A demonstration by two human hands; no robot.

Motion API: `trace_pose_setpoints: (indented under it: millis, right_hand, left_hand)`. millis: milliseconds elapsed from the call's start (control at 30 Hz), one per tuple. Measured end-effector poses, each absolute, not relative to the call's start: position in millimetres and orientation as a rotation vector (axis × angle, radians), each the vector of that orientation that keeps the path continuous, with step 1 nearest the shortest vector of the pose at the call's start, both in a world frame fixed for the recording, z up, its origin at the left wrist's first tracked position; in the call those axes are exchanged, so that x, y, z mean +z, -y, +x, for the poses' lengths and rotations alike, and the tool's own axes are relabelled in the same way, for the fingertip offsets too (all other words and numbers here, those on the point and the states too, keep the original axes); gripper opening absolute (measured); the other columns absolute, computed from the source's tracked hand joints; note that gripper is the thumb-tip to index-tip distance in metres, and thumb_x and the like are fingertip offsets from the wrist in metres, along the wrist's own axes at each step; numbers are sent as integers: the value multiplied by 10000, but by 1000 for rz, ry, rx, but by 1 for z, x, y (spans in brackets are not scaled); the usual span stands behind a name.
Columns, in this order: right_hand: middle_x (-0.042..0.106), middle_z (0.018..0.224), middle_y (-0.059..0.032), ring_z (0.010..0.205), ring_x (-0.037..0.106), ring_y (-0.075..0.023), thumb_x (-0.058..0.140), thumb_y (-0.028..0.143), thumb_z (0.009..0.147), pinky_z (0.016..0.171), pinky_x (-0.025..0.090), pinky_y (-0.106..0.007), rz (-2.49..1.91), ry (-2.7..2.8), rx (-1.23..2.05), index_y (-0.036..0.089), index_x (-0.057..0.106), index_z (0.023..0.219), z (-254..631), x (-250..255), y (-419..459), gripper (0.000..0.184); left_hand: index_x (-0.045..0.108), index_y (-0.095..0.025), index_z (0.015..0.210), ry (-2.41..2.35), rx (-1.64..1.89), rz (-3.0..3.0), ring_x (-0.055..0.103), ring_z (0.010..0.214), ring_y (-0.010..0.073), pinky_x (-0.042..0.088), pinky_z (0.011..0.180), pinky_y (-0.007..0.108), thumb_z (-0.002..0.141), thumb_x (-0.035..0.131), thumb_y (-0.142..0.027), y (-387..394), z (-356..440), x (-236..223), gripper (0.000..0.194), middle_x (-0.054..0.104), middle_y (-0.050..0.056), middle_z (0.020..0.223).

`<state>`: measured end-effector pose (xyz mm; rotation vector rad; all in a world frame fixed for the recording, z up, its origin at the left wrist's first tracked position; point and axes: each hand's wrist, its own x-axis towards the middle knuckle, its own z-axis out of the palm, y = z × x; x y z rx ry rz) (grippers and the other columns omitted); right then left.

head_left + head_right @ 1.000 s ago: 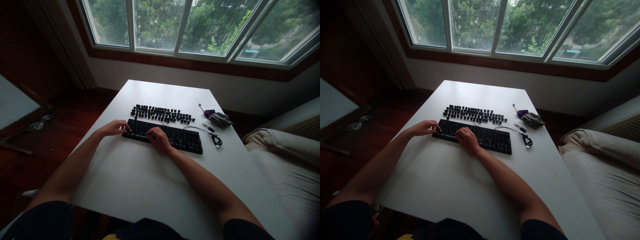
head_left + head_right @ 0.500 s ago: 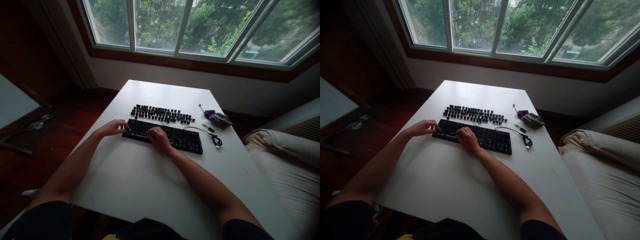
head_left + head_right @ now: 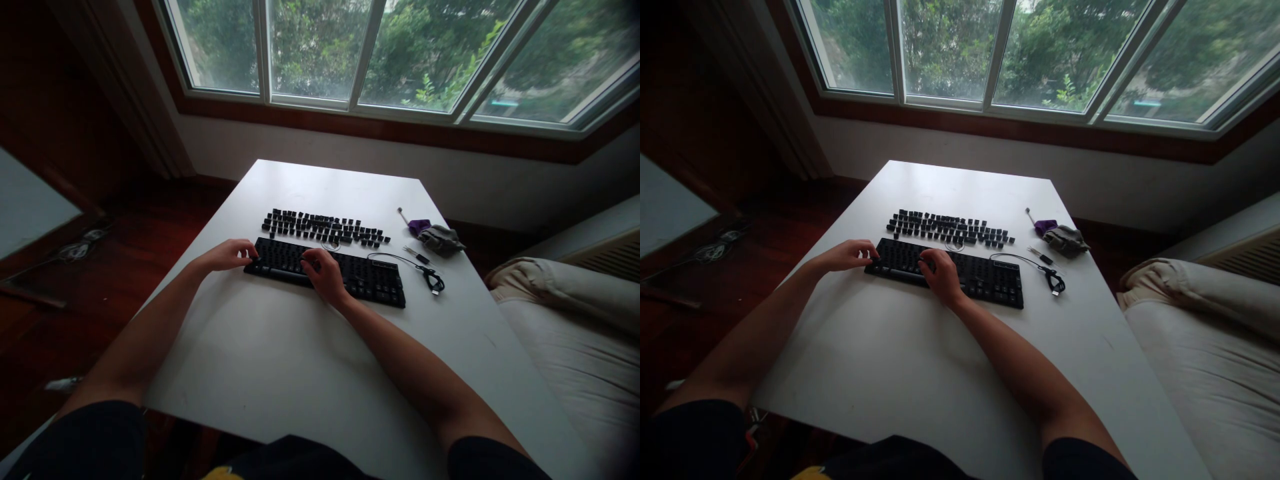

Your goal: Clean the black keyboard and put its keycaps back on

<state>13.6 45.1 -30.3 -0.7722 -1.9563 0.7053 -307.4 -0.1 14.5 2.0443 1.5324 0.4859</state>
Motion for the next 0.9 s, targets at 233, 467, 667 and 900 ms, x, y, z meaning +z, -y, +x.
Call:
trace_pose_setpoints:
  millis: [233,467,667,900]
  right_hand:
    - [654,989,-63,950,607,-233,620,216,910,848,506,-372,-760,1992,630,225,637,1089,15,-27,-44,180]
    - [656,1033,-79,994,573,-247,588,250,960,885,501,-388,-483,2285,466,245,637,1112,9,-26,-24,160]
    - [646,1094,-94,1019,550,-246,549,224,975,916,503,-401,-370,2440,392,237,601,1219,8,-28,-20,250]
    - [639,1115,-105,1033,539,-254,557,234,976,918,506,-407,-423,2418,381,220,587,1226,13,-29,-26,252]
  left_hand:
    - [728,-209,980,-1512,496,2016,636,845,176,507,729,283,825,631,-414,-1,-310,11,274,695,50,1007]
    - [722,-213,980,-1496,487,2022,638,822,174,511,712,286,808,645,-416,-4,-311,9,277,689,48,1011]
    - [701,-214,961,-1500,471,2031,628,821,174,514,710,283,799,647,-439,-5,-308,9,283,686,47,1003]
    - [684,-212,961,-1517,397,1995,639,848,184,516,715,271,825,637,-485,-5,-306,12,308,701,47,999]
